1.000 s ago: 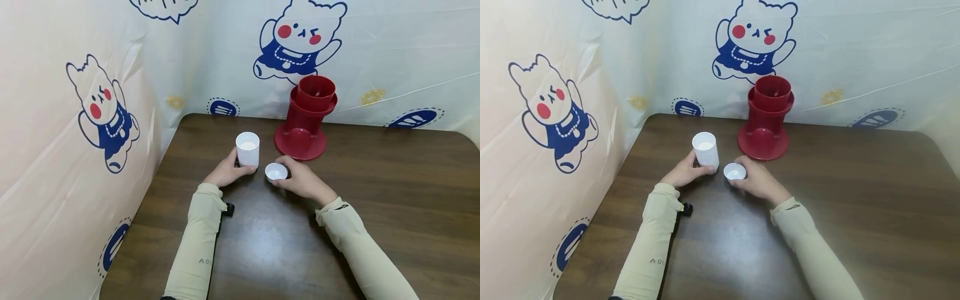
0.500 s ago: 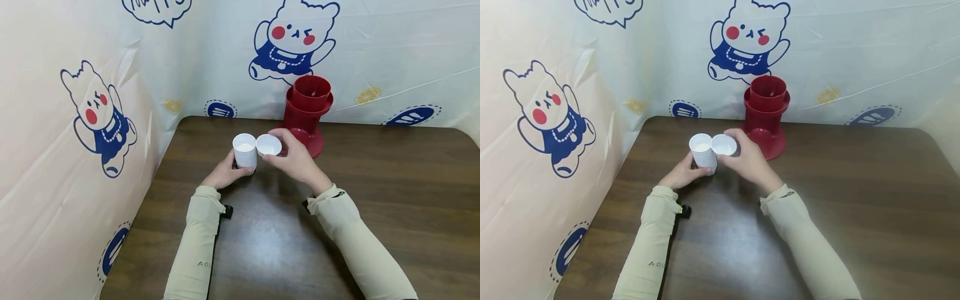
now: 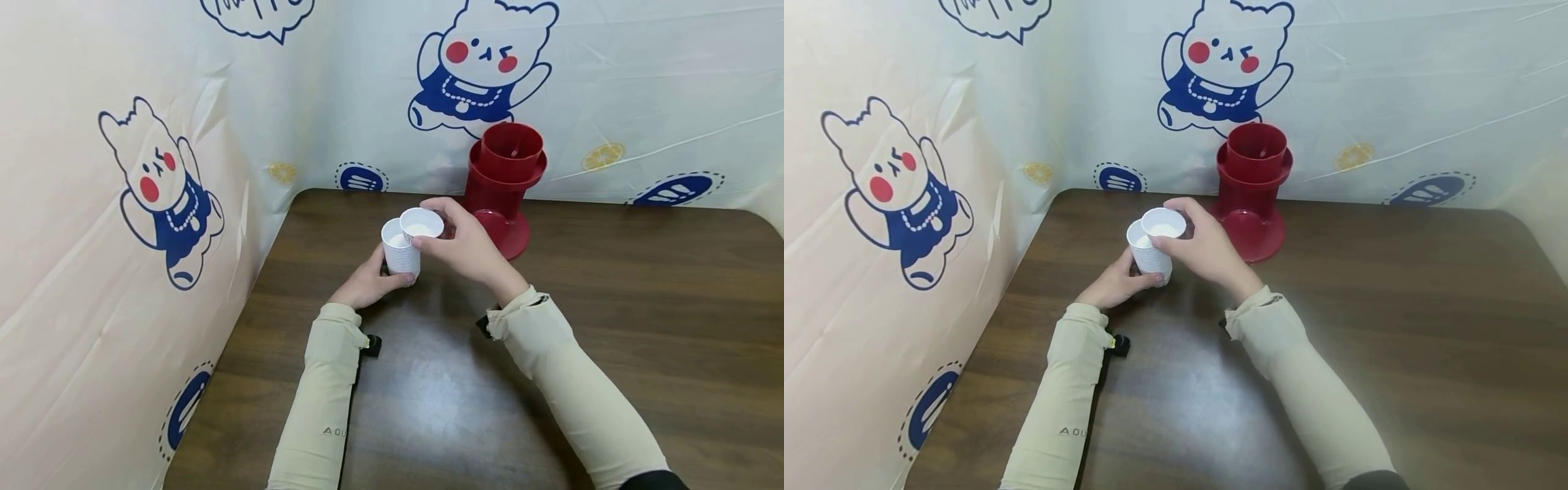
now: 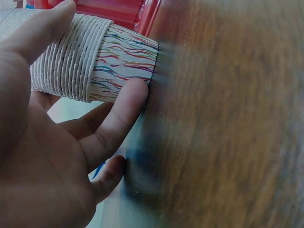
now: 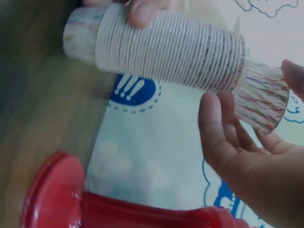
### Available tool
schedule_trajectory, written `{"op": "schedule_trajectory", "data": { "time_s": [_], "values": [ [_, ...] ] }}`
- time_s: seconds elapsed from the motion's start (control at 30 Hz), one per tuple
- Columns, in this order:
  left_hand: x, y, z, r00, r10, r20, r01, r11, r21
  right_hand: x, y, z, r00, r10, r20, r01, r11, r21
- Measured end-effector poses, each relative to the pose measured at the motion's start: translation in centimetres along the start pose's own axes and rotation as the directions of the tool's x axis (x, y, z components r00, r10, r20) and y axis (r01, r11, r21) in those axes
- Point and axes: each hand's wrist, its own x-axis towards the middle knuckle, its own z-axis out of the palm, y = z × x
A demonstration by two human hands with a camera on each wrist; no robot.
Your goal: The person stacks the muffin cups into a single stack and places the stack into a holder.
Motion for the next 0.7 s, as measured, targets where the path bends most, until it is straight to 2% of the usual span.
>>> {"op": "schedule_trajectory", "data": {
  "time_s": [0.17,0.5,0.7],
  "values": [
    [0.0,0.1,0.0,1.0,0.019,0.004,-0.019,1.0,-0.01,0.5,-0.1,0.1,0.999,0.045,-0.006,-0.045,0.999,0.023],
    [-0.2,0.2,0.0,0.999,0.032,0.01,-0.031,0.999,-0.032,1.0,-1.0,0.7,0.996,0.088,0.015,-0.087,0.995,-0.038],
    [-0.2,0.2,-0.1,0.999,0.043,0.018,-0.043,0.998,-0.035,1.6,-1.4,1.6,0.997,0.083,0.008,-0.082,0.995,-0.059]
  ]
}}
